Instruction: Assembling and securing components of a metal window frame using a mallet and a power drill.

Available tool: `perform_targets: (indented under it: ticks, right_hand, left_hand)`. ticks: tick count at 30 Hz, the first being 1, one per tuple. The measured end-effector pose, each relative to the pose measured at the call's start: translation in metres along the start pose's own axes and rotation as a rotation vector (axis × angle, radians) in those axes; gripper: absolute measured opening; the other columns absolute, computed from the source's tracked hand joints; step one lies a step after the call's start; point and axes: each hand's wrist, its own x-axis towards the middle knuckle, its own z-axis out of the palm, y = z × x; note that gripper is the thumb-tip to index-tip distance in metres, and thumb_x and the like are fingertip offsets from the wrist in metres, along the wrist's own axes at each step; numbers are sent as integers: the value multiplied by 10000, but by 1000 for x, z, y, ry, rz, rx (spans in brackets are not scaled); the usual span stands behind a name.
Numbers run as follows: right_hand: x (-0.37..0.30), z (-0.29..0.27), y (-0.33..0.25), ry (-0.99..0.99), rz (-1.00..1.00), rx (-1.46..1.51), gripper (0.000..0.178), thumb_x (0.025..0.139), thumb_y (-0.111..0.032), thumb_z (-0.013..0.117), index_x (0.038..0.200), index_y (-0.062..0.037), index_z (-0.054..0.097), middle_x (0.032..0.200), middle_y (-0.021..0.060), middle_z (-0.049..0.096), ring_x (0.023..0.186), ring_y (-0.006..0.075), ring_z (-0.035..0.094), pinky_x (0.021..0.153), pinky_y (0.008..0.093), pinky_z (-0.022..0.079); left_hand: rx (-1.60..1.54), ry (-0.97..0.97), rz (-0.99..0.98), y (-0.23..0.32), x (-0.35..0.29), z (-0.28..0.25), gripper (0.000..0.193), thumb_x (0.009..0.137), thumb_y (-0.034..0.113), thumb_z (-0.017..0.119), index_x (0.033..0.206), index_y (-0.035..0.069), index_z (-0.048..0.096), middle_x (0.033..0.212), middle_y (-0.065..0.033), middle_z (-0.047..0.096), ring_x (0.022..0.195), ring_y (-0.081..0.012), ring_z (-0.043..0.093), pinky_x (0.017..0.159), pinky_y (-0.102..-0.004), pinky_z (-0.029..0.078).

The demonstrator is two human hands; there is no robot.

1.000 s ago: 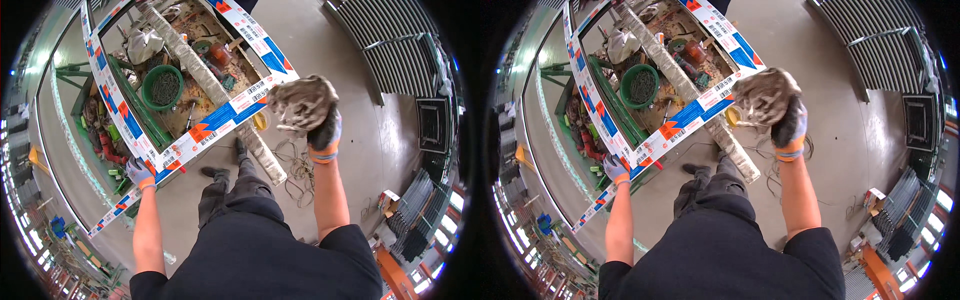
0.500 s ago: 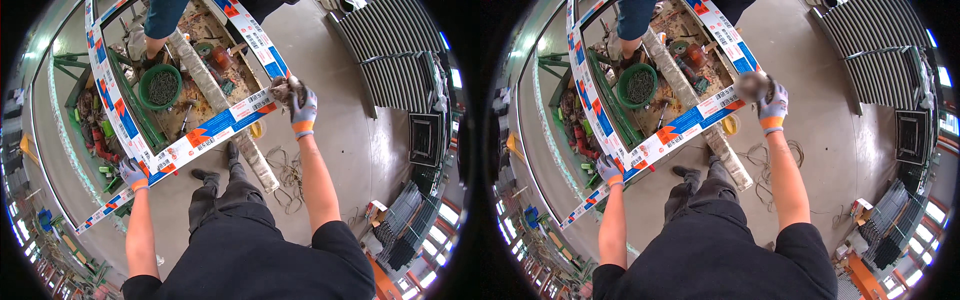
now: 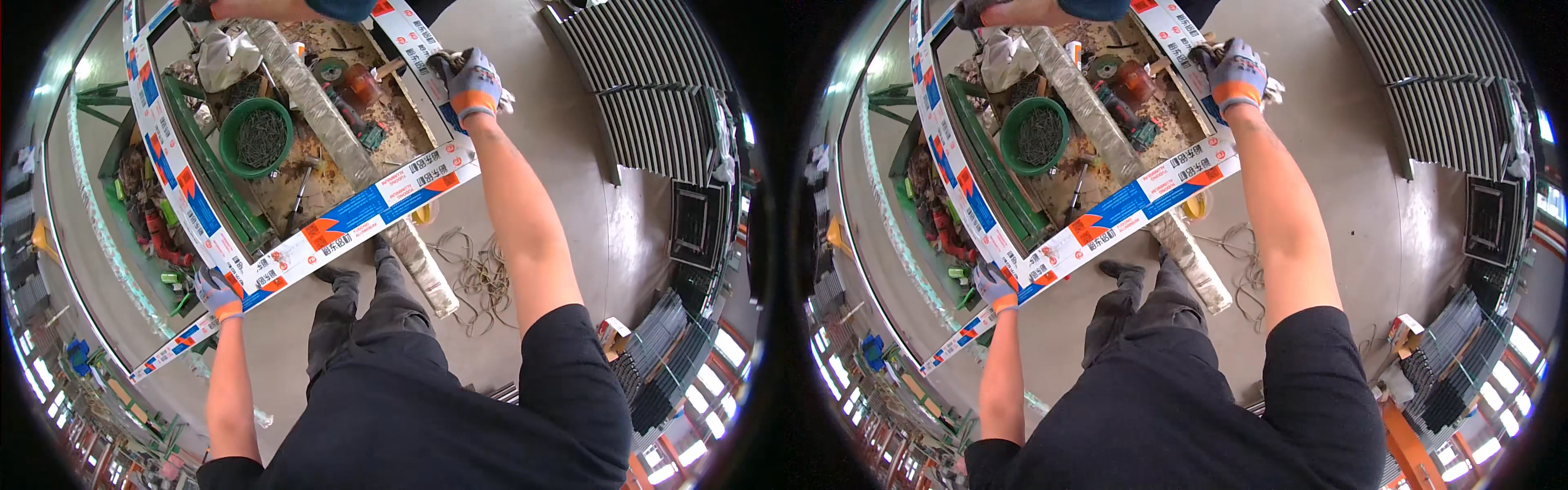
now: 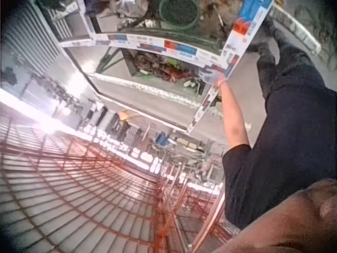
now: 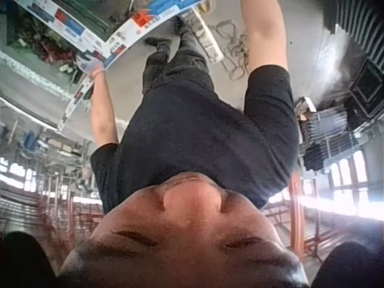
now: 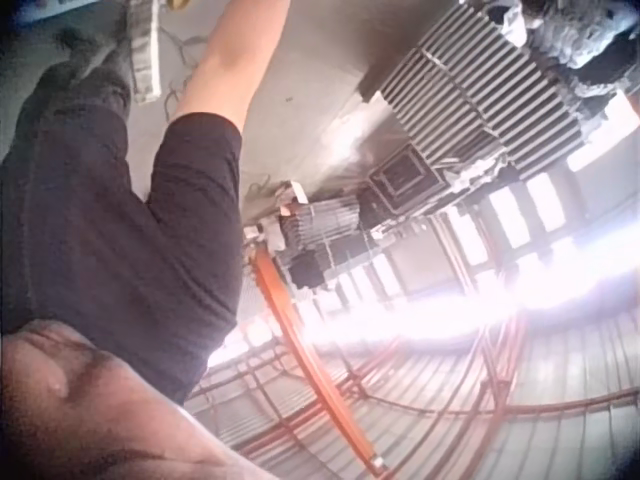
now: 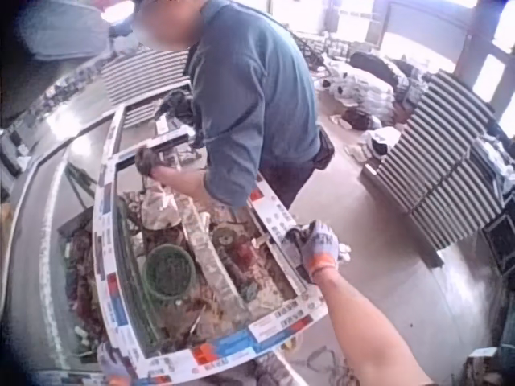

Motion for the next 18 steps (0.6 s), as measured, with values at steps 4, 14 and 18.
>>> perform_targets:
  ticks: [4, 14, 18]
  right_hand:
    - [-62, -27, -15, -95, -182, 2, 321, 813, -373, 689, 896, -78, 595, 851, 158, 620, 802, 344, 596, 733, 442, 472]
    - [-199, -60, -116, -585, -718, 377, 221, 632, -161, 650, 826, -73, 592, 844, 115, 591, 821, 303, 592, 704, 400, 475]
    - [-117, -71, 3, -446, -264, 438, 160, 693, -195, 711, 710, -111, 576, 706, 97, 580, 702, 303, 576, 622, 407, 455]
  left_hand:
    - [-24, -112, -104, -20, -5, -4, 301, 954, 188, 484, 1150, -20, 580, 1128, -218, 598, 1061, -396, 545, 937, -452, 423]
    - [29, -45, -61, -17, -8, 5, 346, 978, 233, 471, 1208, -9, 559, 1238, -227, 554, 1154, -396, 507, 991, -460, 393]
    - [-43, -35, -71, -19, -9, 0, 336, 977, 227, 474, 1190, -14, 570, 1222, -231, 561, 1142, -397, 512, 986, -460, 395]
